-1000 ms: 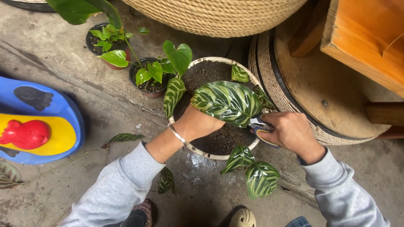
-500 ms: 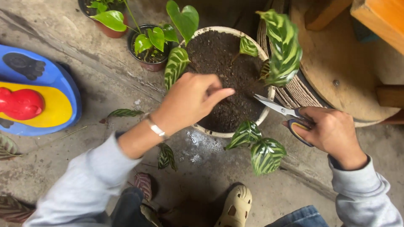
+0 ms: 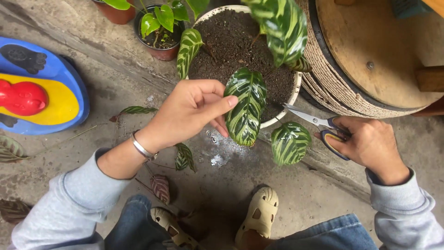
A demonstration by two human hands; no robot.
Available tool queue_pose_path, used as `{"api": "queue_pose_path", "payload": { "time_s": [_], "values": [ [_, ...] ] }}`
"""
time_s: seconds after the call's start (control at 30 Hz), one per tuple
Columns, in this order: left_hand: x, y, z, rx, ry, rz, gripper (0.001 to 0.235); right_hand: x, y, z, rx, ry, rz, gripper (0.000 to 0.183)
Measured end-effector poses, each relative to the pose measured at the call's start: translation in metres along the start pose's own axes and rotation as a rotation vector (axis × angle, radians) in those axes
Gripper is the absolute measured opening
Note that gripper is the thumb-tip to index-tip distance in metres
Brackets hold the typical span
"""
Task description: Pruning a potted Calathea plant by cutting off specific leaves and stems with scissors.
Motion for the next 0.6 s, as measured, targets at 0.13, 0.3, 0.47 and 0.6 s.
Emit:
{"api": "queue_pose_path", "payload": {
  "time_s": [0.13, 0.3, 0.47, 0.6],
  "values": [
    [-0.003, -0.004, -0.001, 0.0, -0.049, -0.036, 0.025, -0.001, -0.004, 0.003, 0.021, -0.048, 0.023, 0.037],
    [0.002, -0.006, -0.003, -0.019, -0.236, -0.049, 0.025, 0.0, -0.009, 0.007, 0.116, -0.067, 0.068, 0.04],
    [0.002, -0.009, -0.003, -0.026, -0.271, -0.023, 0.026, 0.007, -0.011, 0.005, 0.089, -0.039, 0.026, 0.038],
    [0.002, -0.011, -0.004, -0.043, -0.267, -0.038, 0.023, 0.008, -0.013, 0.009, 0.101, -0.048, 0.024, 0.04]
  ]
}}
Point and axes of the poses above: each hand's wrist, its own y-axis towards the middle knuckle, its own z-axis out of the palm, x = y × z, the point moved 3 cm from there along y, towards the middle knuckle
